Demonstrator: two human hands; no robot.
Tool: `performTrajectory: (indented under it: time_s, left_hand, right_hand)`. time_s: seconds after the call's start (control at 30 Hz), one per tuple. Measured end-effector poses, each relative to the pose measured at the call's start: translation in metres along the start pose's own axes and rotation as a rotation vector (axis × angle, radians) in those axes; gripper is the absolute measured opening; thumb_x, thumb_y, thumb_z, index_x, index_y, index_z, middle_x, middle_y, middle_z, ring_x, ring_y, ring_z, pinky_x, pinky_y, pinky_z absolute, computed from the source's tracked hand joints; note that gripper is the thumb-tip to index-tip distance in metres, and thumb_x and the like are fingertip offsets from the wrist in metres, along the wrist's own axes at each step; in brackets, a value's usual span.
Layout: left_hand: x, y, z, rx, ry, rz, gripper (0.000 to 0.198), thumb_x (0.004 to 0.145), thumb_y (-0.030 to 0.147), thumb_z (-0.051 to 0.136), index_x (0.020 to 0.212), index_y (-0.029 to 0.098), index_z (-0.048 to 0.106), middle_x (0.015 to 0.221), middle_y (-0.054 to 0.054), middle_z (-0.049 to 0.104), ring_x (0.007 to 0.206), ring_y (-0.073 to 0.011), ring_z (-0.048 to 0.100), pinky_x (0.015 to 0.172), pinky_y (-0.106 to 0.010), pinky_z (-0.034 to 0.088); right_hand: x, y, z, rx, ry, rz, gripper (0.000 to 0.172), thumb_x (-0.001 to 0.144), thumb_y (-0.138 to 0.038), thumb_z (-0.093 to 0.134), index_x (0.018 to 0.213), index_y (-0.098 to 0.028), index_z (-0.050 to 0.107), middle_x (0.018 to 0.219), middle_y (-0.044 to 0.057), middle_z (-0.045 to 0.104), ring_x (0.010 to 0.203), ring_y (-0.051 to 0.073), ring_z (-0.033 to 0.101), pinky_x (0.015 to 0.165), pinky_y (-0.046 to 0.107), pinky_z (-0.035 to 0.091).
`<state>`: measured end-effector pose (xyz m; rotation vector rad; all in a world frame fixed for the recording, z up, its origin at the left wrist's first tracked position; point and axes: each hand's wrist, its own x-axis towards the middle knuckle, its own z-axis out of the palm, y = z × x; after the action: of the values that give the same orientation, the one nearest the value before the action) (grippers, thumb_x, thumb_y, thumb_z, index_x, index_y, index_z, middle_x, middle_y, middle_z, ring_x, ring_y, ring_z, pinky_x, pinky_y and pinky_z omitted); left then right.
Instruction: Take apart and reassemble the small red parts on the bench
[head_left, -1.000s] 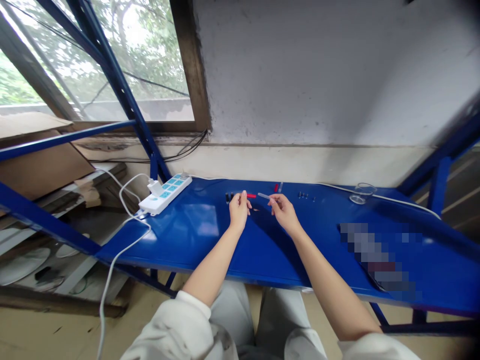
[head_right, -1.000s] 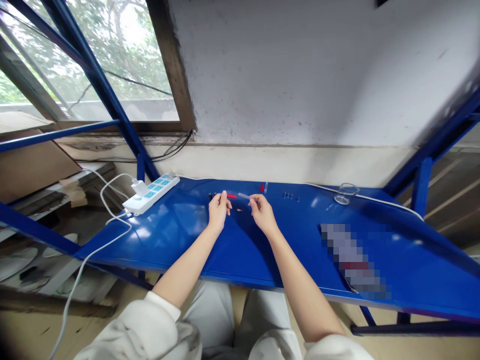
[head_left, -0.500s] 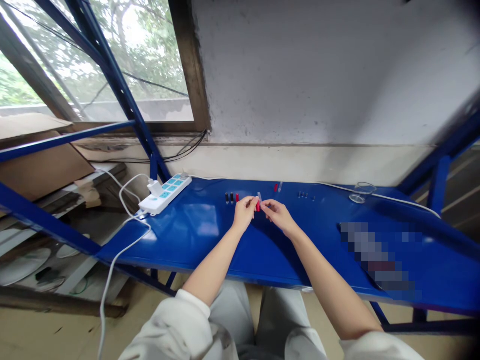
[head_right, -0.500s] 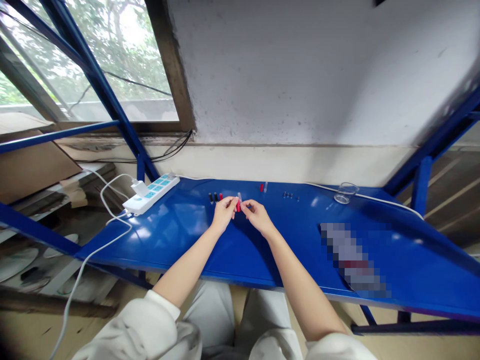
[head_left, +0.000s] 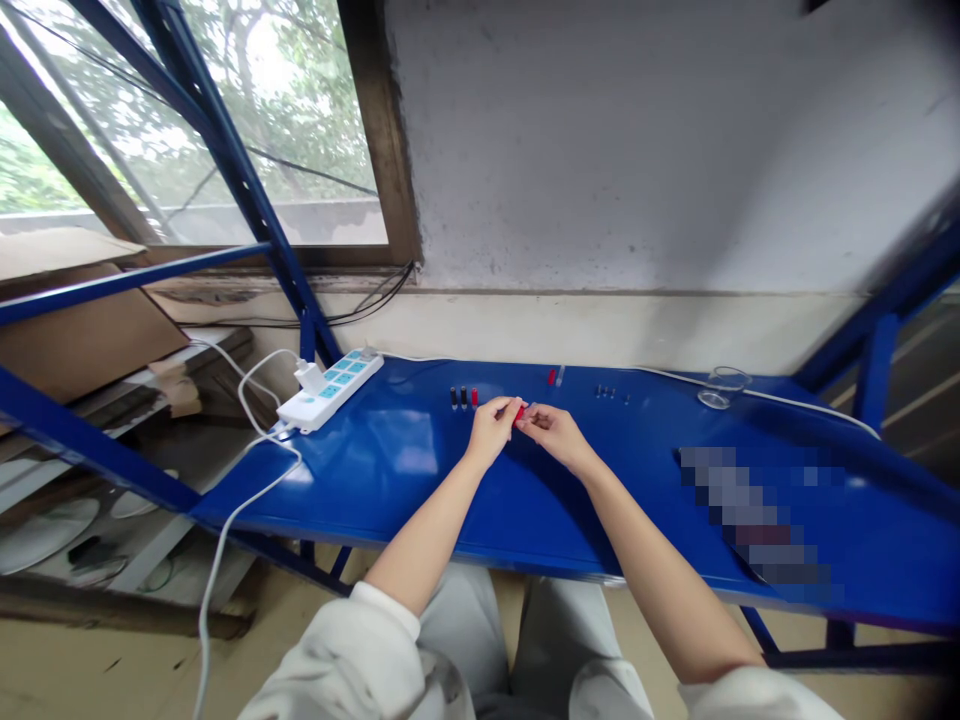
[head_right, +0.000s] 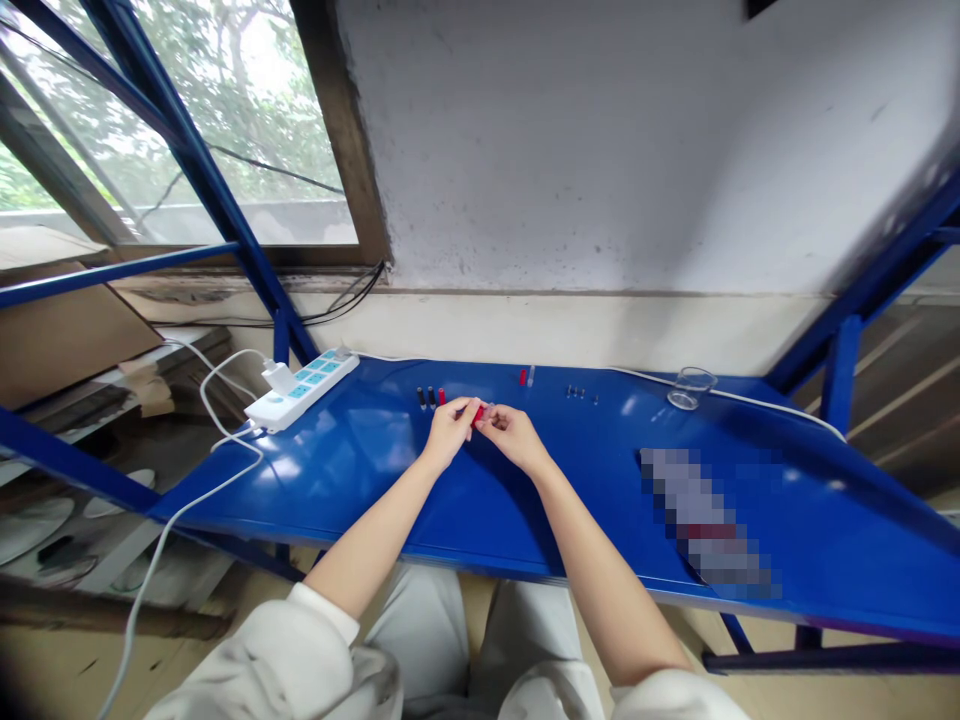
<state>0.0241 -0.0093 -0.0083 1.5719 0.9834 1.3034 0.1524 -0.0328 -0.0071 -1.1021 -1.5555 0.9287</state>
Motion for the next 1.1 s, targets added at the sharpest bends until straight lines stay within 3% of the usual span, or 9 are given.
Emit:
performTrajectory:
  time_s: [0.2,0.33,0.5,0.67,1.1]
  left_hand:
    - [0.002,-0.003,-0.001,-0.050,0.006,0.005,0.036,0.082,0.044,0.044,0.095,0.015,0.060,0.061,0.002,0.052,0.040,-0.0038,0.042,0.039,-0.016,0.034]
    - [0.006,-0.008,-0.002,-0.062,0.034,-0.034,0.031,0.082,0.041,0.043,0.094,0.015,0.056,0.061,0.003,0.050,0.039,-0.0033,0.042,0.039,-0.016,0.035]
    - [0.005,-0.011,-0.001,0.010,-0.072,-0.083,0.026,0.081,0.035,0.045,0.093,0.015,0.056,0.060,0.003,0.053,0.036,-0.0042,0.043,0.039,-0.017,0.035]
    - [0.001,-0.011,0.001,0.123,-0.148,-0.074,0.024,0.081,0.033,0.043,0.091,0.016,0.057,0.061,0.001,0.055,0.038,-0.0054,0.044,0.041,-0.018,0.036]
    - [-0.007,-0.004,0.002,0.500,-0.215,0.137,0.023,0.083,0.029,0.041,0.093,0.019,0.060,0.070,-0.002,0.062,0.057,-0.0110,0.054,0.056,-0.021,0.040]
  right_hand:
    - [0.004,0.001,-0.005,-0.297,0.073,-0.053,0.027,0.070,-0.043,0.054,0.066,-0.017,0.057,0.059,0.000,0.057,0.051,0.011,0.047,0.050,0.024,0.036]
    - [0.026,0.011,-0.026,-0.495,0.229,-0.020,0.023,0.068,-0.039,0.054,0.067,-0.017,0.059,0.061,0.002,0.060,0.057,0.014,0.053,0.056,0.025,0.038]
    - [0.058,0.040,-0.054,-0.678,0.393,0.099,0.018,0.069,-0.034,0.054,0.067,-0.017,0.059,0.063,0.004,0.061,0.061,0.016,0.055,0.054,0.024,0.036]
    - [0.066,0.060,-0.056,-0.766,0.382,0.237,0.016,0.071,-0.032,0.053,0.073,-0.019,0.060,0.070,0.005,0.064,0.064,0.017,0.057,0.051,0.024,0.033]
    - [0.070,0.066,-0.051,-0.892,0.358,0.305,0.021,0.076,-0.038,0.051,0.078,-0.021,0.063,0.076,0.005,0.066,0.072,0.019,0.060,0.055,0.025,0.036]
